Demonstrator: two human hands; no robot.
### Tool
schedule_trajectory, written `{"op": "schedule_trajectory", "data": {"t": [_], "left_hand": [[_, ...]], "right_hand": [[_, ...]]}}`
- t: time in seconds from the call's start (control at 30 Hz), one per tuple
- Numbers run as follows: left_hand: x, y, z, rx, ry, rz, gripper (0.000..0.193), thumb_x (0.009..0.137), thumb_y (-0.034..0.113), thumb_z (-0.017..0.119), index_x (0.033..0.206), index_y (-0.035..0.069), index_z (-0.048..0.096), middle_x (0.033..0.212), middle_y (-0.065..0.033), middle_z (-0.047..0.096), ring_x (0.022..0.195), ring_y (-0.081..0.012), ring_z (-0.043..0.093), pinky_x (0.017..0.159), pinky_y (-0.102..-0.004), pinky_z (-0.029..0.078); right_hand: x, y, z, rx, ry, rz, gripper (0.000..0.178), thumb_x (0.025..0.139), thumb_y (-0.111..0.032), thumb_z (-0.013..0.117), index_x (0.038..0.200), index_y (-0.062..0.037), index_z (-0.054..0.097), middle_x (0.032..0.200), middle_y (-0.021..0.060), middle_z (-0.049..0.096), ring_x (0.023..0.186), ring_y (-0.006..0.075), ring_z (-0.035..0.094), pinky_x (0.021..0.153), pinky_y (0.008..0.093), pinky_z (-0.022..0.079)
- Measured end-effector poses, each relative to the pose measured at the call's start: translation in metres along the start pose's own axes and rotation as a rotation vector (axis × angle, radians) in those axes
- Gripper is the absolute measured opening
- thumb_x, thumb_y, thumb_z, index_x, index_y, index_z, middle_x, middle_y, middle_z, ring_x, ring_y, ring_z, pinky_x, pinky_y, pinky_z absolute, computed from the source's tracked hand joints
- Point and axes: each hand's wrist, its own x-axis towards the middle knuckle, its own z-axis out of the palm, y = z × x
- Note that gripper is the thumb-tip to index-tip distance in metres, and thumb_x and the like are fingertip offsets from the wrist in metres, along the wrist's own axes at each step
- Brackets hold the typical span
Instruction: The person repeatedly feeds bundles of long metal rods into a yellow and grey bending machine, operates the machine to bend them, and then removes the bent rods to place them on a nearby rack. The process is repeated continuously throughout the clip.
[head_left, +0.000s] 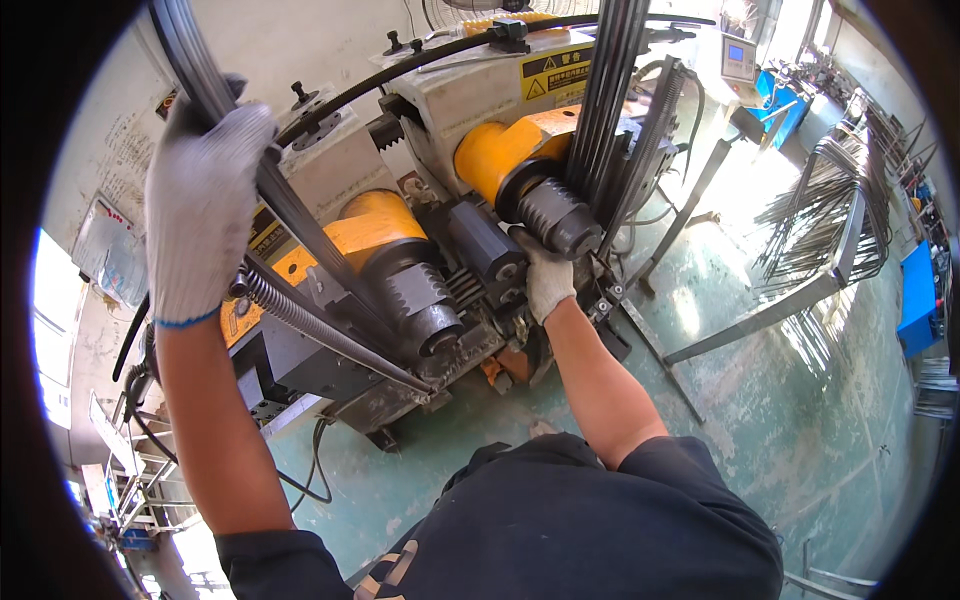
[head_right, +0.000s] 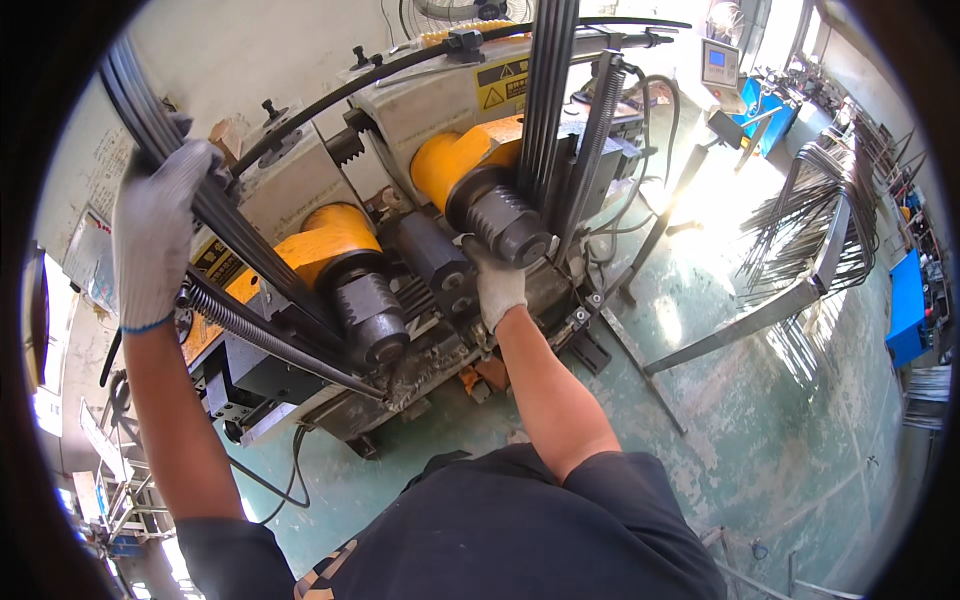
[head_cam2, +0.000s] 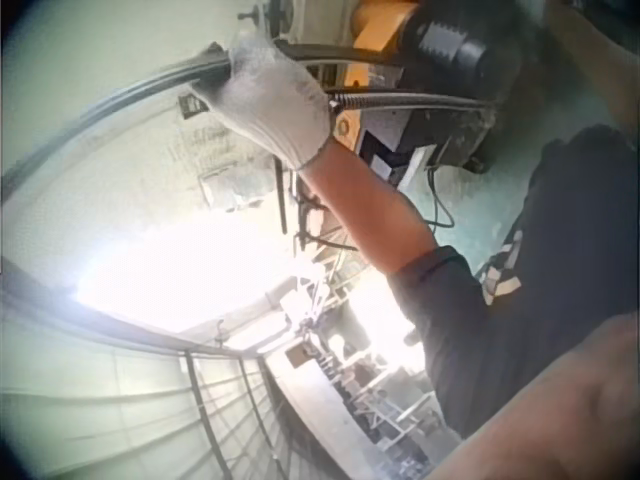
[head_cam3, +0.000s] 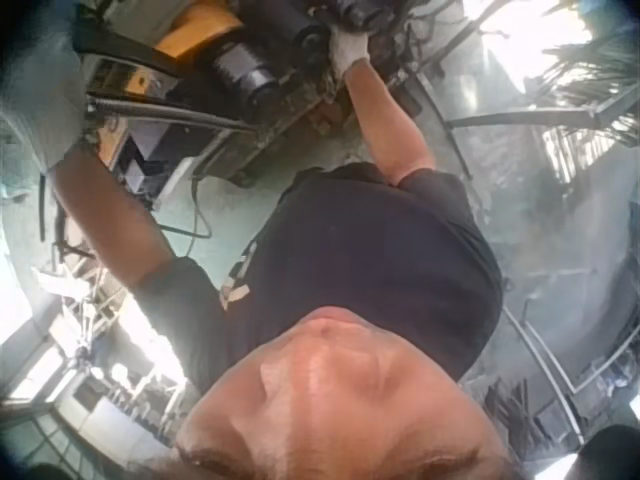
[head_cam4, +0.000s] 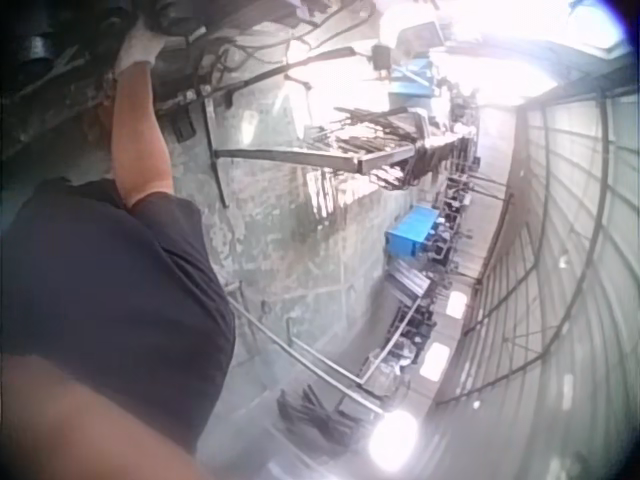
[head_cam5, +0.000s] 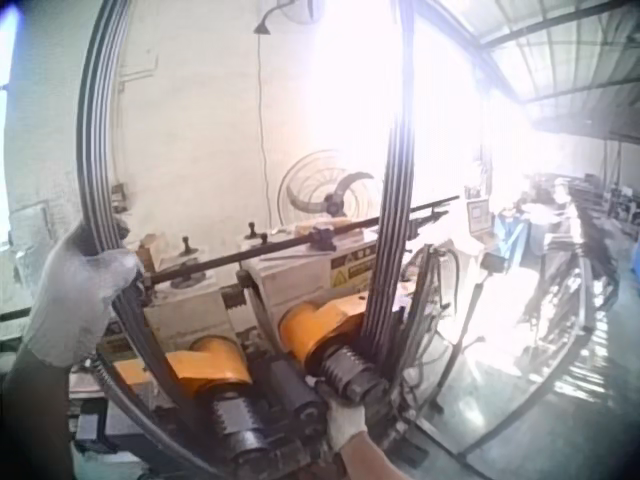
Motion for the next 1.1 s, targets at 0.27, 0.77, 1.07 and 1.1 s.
{"op": "schedule_trajectory", "data": {"t": [0.27, 0.77, 1.07, 1.1], "left_hand": [[-0.005, 0.011, 0.007, -0.236, 0.032, -0.077, 0.042, 0.099, 0.026, 0.076, 0.131, -0.001, 0.074, 0.097, -0.0074, 0.075, 0.090, -0.0145, 0.072, 0.085, -0.0316, 0.059], [0.001, 0.008, 0.002, -0.210, -0.005, -0.102, 0.045, 0.096, 0.028, 0.081, 0.129, -0.002, 0.074, 0.100, -0.0079, 0.076, 0.090, -0.0163, 0.072, 0.085, -0.0324, 0.059], [0.014, 0.040, -0.011, -0.172, 0.114, -0.066, 0.057, 0.094, 0.034, 0.083, 0.131, -0.007, 0.072, 0.102, -0.0172, 0.077, 0.095, -0.0220, 0.080, 0.083, -0.0302, 0.063], [0.022, 0.033, -0.017, -0.161, 0.093, 0.001, 0.059, 0.095, 0.038, 0.085, 0.134, -0.006, 0.072, 0.103, -0.0189, 0.079, 0.096, -0.0235, 0.081, 0.086, -0.0313, 0.066]], "right_hand": [[0.006, 0.007, -0.005, 0.033, -0.019, 0.022, 0.038, 0.098, -0.015, 0.081, 0.132, -0.0011, 0.074, 0.124, 0.0088, 0.076, 0.110, 0.0216, 0.070, 0.093, 0.0383, 0.057], [0.014, 0.021, -0.004, 0.071, 0.027, -0.001, 0.032, 0.095, -0.011, 0.084, 0.125, -0.0023, 0.076, 0.113, 0.0078, 0.077, 0.096, 0.0197, 0.073, 0.080, 0.0375, 0.060], [0.006, 0.010, 0.000, 0.025, 0.033, -0.014, 0.036, 0.095, -0.013, 0.084, 0.128, -0.0027, 0.076, 0.114, 0.0088, 0.077, 0.096, 0.0202, 0.073, 0.082, 0.0388, 0.059], [0.005, 0.007, 0.002, 0.027, 0.037, -0.018, 0.036, 0.094, -0.014, 0.084, 0.128, -0.0028, 0.076, 0.115, 0.0089, 0.077, 0.096, 0.0201, 0.073, 0.082, 0.0390, 0.059]]}}
